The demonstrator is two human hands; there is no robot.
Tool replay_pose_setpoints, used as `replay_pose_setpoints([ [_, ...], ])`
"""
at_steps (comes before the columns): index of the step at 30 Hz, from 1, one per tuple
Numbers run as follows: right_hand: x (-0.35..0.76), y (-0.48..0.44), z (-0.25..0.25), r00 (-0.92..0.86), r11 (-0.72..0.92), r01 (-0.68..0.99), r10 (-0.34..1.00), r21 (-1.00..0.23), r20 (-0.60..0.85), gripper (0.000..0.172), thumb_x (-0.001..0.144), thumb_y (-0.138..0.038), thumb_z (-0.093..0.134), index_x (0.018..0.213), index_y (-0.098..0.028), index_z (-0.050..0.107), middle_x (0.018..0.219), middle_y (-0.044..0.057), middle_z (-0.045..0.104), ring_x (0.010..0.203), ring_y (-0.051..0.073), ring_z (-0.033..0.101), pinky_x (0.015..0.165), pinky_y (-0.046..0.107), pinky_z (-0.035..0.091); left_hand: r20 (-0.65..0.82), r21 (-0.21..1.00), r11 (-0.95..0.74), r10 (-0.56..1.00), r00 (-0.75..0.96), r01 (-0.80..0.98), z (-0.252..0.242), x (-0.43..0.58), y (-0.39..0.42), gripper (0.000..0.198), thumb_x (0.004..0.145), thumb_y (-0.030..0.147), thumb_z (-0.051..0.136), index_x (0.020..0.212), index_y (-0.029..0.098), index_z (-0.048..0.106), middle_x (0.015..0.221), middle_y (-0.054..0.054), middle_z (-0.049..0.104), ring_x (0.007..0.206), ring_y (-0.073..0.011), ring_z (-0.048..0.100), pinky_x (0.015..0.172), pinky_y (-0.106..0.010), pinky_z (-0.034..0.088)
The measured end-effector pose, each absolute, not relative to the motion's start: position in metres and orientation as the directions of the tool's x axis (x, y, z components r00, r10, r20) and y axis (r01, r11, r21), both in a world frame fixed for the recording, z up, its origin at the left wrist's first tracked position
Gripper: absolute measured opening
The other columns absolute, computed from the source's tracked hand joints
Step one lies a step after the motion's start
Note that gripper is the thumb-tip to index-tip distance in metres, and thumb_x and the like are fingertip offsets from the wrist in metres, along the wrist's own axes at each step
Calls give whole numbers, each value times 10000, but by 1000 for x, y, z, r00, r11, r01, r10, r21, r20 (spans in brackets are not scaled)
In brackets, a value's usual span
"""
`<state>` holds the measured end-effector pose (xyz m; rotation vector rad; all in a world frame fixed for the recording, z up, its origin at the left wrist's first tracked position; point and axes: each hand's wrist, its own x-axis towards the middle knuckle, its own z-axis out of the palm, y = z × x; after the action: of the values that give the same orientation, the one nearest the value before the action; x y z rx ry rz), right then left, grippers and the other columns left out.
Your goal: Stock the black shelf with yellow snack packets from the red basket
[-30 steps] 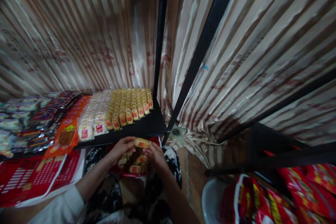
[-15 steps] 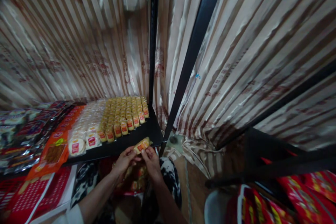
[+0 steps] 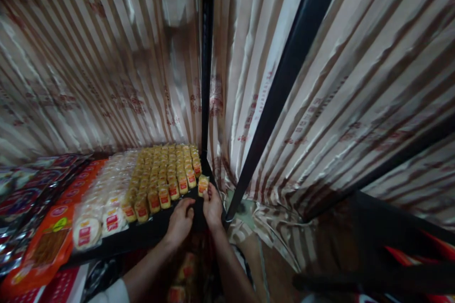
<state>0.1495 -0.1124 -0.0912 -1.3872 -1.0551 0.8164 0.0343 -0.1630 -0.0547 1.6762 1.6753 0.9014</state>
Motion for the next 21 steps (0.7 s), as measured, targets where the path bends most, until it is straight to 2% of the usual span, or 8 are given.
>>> replay_pose_setpoints([
  [3, 149, -86, -89, 368, 55, 218, 920, -975, 134, 379, 747, -314, 532, 1099, -191, 600, 1027, 84, 663, 892, 220, 628, 872, 388, 479, 199, 562, -211, 973, 117, 799, -51, 34, -150, 402, 751, 53, 397, 1079, 131, 618, 1232, -114, 566, 1176, -241, 476, 1022, -401, 380],
  [7, 149, -63, -88, 340, 72, 235, 928, -969, 151, 378, 759, -287, 524, 1121, -213, 603, 1095, 75, 648, 997, 225, 597, 933, 389, 447, 169, 319, -322, 945, 281, 891, -51, 37, -132, 469, 720, 47, 411, 1156, 75, 581, 1338, -141, 484, 1304, -277, 338, 1045, -421, 343],
  [11, 148, -53, -92, 298, 115, 268, 934, -957, 196, 369, 759, -289, 526, 1106, -212, 623, 1101, 68, 649, 1051, 232, 575, 959, 385, 427, 184, 154, -423, 900, 394, 893, -60, 38, -115, 444, 791, 114, 387, 1196, 33, 548, 1369, -186, 431, 1334, -293, 285, 1072, -477, 280],
  [16, 141, -48, -99, 250, 107, 454, 938, -885, 242, 378, 785, -254, 464, 1116, -172, 627, 1113, 100, 644, 1060, 249, 566, 982, 408, 397, 214, 20, -434, 882, 421, 900, -72, 34, -102, 449, 839, 154, 358, 1231, 5, 516, 1346, -219, 441, 1317, -293, 319, 1085, -486, 260],
  [21, 134, -45, -104, 233, 125, 498, 934, -858, 271, 377, 785, -230, 449, 1115, -194, 629, 1114, 93, 643, 1075, 249, 553, 1000, 404, 380, 209, 9, -420, 888, 409, 908, -78, 33, -97, 478, 835, 137, 360, 1289, 27, 465, 1337, -195, 464, 1306, -273, 346, 1099, -467, 249],
])
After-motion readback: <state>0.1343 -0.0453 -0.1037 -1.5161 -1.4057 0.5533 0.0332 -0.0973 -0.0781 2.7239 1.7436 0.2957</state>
